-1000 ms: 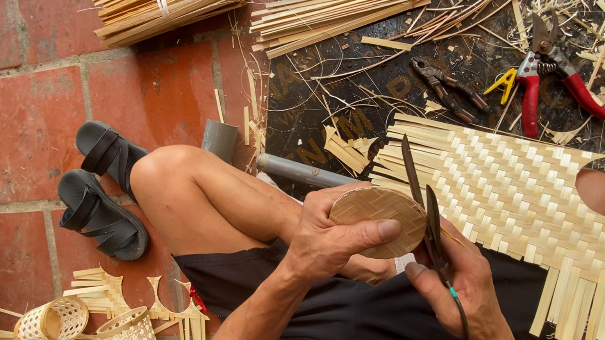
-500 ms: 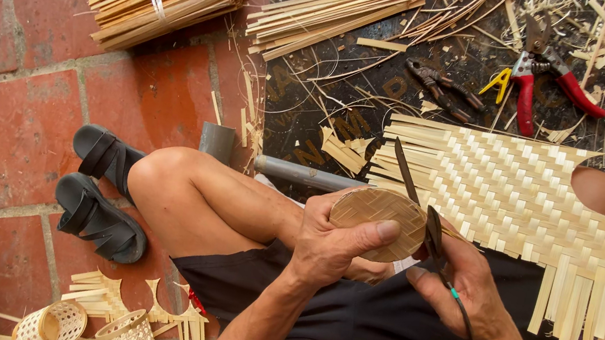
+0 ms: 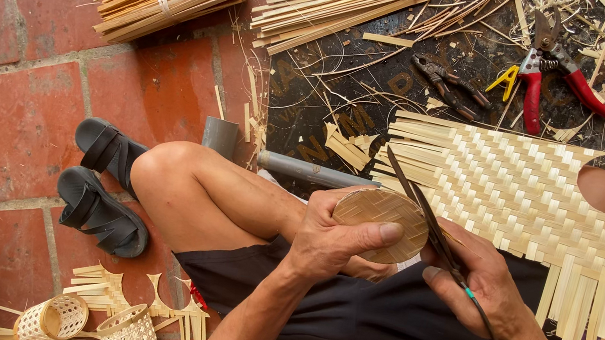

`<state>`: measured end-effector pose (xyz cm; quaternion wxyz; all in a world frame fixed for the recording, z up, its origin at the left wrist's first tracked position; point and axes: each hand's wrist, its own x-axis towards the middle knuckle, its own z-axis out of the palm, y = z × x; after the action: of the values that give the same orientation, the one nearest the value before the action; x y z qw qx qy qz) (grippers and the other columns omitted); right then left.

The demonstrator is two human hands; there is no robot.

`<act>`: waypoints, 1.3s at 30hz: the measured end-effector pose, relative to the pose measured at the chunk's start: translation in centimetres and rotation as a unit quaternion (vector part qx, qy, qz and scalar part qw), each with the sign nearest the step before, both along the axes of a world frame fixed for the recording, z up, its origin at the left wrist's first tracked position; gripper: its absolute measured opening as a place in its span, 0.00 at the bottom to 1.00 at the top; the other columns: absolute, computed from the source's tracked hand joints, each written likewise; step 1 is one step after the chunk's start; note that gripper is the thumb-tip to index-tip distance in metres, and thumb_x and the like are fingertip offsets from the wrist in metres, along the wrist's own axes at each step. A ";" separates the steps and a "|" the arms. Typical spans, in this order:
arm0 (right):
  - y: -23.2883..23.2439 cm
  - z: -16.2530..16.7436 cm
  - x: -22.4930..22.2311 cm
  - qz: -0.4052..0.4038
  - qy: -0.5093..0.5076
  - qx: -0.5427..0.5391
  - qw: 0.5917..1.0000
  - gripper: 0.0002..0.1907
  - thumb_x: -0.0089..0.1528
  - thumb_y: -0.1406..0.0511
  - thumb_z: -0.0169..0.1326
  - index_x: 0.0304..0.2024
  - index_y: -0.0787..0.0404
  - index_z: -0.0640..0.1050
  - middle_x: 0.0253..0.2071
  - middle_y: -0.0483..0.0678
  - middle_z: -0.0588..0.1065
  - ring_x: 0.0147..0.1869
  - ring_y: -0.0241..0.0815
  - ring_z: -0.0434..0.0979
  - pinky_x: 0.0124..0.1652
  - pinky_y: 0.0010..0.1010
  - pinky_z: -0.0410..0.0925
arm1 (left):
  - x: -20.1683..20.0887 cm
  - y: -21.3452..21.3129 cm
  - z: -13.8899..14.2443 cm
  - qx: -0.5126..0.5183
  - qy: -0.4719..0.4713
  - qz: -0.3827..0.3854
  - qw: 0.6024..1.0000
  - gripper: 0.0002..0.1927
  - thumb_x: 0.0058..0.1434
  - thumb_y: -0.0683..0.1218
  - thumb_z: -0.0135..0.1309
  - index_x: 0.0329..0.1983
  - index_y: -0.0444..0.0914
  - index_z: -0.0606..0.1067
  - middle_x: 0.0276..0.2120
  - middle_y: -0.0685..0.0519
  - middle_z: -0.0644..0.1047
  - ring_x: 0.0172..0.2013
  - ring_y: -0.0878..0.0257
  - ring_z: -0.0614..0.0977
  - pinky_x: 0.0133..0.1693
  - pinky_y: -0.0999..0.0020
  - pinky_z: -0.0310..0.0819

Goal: The person sits on a brick floor holding a woven bamboo mat on their lap and cuts around a round woven disc with large scissors, trimming away excess strips. They rotate the mat and disc as they cut, with finished discs and bamboo strips scattered around the work area.

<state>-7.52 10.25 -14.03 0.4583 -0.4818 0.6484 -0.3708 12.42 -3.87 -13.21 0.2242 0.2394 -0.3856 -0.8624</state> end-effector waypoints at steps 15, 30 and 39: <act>-1.5 0.6 -0.6 -0.178 -0.197 -0.068 0.962 0.29 0.55 0.72 0.60 0.60 0.64 0.71 0.40 0.42 0.75 0.39 0.31 0.74 0.36 0.22 0.69 | -2.7 0.1 -1.2 0.058 -0.029 0.057 0.996 0.16 0.59 0.37 0.65 0.51 0.28 0.79 0.42 0.50 0.83 0.40 0.66 0.83 0.45 0.69 0.81; -5.6 -2.4 -3.5 -0.357 -0.056 -0.113 0.925 0.19 0.63 0.74 0.61 0.56 0.71 0.74 0.37 0.48 0.76 0.36 0.35 0.78 0.37 0.27 0.73 | -8.3 -2.2 -8.9 0.130 0.004 0.160 0.978 0.16 0.72 0.47 0.56 0.50 0.28 0.78 0.40 0.51 0.81 0.38 0.66 0.82 0.43 0.69 0.81; -0.6 -3.4 -10.0 -0.420 -0.140 -0.183 0.878 0.21 0.62 0.76 0.58 0.59 0.70 0.73 0.36 0.53 0.75 0.29 0.38 0.76 0.34 0.26 0.72 | -8.9 -7.4 -8.0 0.090 -0.001 0.187 0.978 0.14 0.71 0.41 0.53 0.55 0.26 0.77 0.43 0.47 0.81 0.38 0.61 0.84 0.37 0.63 0.86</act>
<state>-17.51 9.68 -17.40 0.2498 -0.1826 0.6392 -0.7041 3.49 -11.29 -21.23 0.3587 0.3274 -0.2549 -0.8362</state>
